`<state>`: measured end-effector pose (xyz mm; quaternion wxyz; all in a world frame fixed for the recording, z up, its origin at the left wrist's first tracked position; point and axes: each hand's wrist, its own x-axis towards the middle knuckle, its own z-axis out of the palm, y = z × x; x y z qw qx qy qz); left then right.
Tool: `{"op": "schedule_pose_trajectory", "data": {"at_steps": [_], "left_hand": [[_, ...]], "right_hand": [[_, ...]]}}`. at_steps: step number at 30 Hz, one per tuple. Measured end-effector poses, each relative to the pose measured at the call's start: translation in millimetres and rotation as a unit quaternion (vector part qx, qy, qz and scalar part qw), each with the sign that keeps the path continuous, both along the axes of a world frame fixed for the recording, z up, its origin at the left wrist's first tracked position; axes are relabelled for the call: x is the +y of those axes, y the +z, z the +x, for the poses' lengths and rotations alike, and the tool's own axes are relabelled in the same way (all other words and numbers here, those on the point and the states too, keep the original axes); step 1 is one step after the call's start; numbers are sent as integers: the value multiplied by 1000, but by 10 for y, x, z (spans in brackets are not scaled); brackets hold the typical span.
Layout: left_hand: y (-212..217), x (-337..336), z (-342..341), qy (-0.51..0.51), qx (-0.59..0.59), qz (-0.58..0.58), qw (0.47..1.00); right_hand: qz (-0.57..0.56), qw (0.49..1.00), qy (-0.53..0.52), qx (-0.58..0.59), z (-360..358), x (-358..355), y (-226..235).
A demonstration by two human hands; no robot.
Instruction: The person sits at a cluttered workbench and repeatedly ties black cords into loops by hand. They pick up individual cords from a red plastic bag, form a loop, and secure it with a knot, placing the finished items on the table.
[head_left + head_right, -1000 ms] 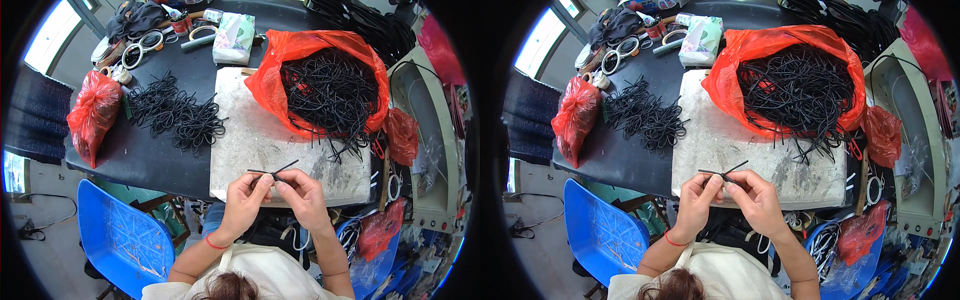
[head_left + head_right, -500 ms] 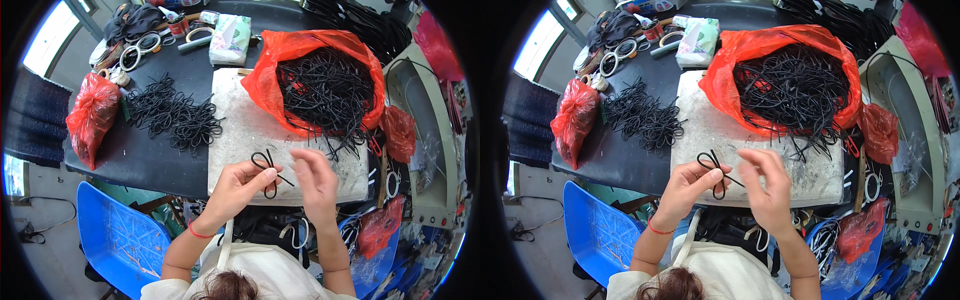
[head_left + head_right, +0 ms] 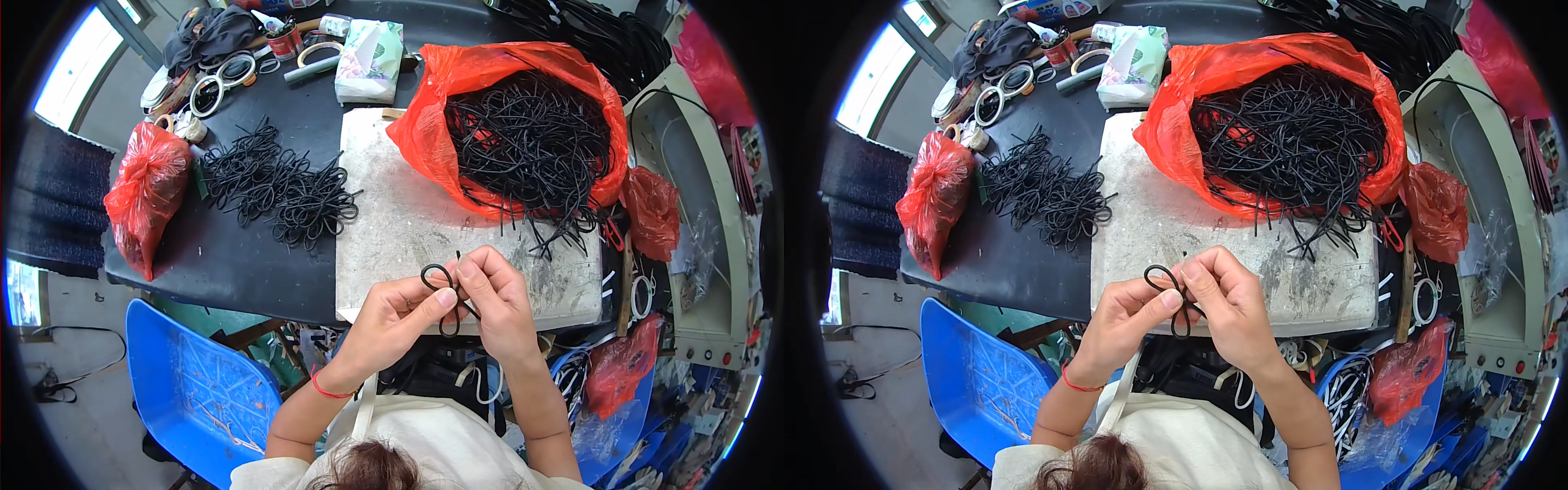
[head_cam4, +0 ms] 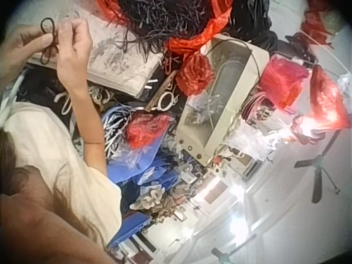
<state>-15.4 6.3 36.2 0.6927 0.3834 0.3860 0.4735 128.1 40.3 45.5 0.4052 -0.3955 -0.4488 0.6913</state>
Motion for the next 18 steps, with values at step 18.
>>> {"op": "schedule_pose_trajectory", "data": {"at_steps": [18], "left_hand": [[-99, -95, 103, 65, -70, 5, 995]], "right_hand": [[-15, 999, -3, -30, -37, -2, -14]]}}
